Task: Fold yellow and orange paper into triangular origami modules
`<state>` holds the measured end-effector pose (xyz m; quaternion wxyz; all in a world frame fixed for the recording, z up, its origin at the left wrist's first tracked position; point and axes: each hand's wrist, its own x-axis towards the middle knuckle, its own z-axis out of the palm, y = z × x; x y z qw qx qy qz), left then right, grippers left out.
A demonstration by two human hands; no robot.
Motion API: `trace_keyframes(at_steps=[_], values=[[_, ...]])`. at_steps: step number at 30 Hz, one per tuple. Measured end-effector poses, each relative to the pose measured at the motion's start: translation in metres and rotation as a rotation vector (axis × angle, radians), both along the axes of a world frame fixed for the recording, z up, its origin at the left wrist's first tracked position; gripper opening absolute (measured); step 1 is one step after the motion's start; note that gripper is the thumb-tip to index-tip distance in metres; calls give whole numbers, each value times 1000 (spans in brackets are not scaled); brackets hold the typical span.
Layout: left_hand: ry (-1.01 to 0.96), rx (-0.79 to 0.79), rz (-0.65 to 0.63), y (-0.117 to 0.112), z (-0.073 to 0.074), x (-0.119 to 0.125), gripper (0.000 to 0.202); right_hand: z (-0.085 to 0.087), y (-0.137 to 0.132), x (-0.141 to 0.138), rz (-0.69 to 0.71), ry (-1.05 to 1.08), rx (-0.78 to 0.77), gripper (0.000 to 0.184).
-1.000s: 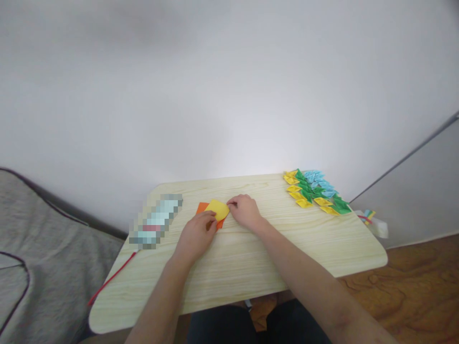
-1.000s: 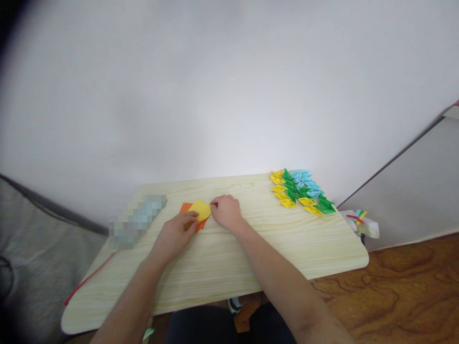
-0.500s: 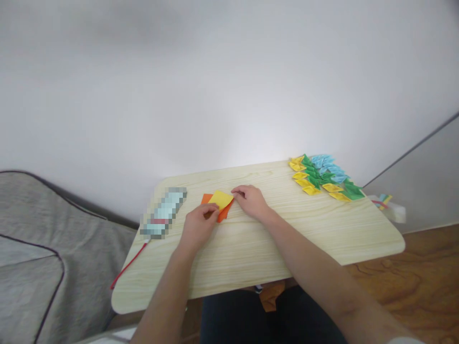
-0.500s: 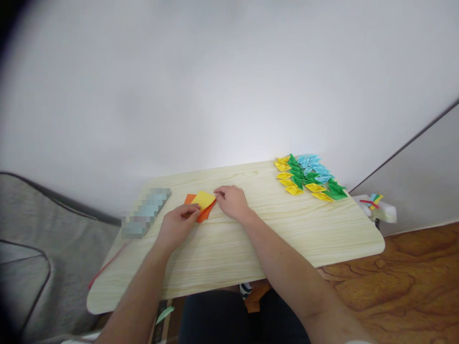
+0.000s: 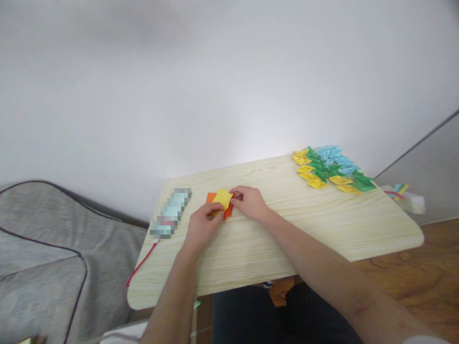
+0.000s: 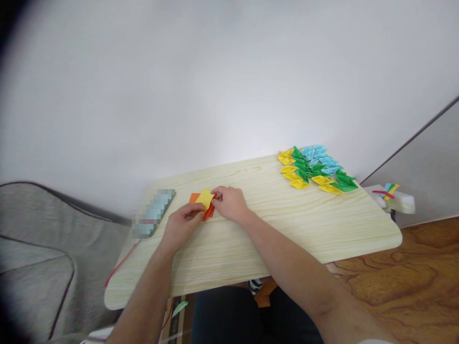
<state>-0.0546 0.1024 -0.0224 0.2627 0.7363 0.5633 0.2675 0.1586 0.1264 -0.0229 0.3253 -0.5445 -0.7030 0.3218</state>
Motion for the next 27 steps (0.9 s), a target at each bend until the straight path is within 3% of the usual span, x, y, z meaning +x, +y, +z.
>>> trace_keyframes(at_steps=[13, 27], values=[[27, 138, -23, -6, 2, 0, 31, -11, 6, -3, -17, 8, -29, 30], [-5, 77, 6, -3, -6, -2, 31, -13, 6, -4, -25, 28, -25, 29]])
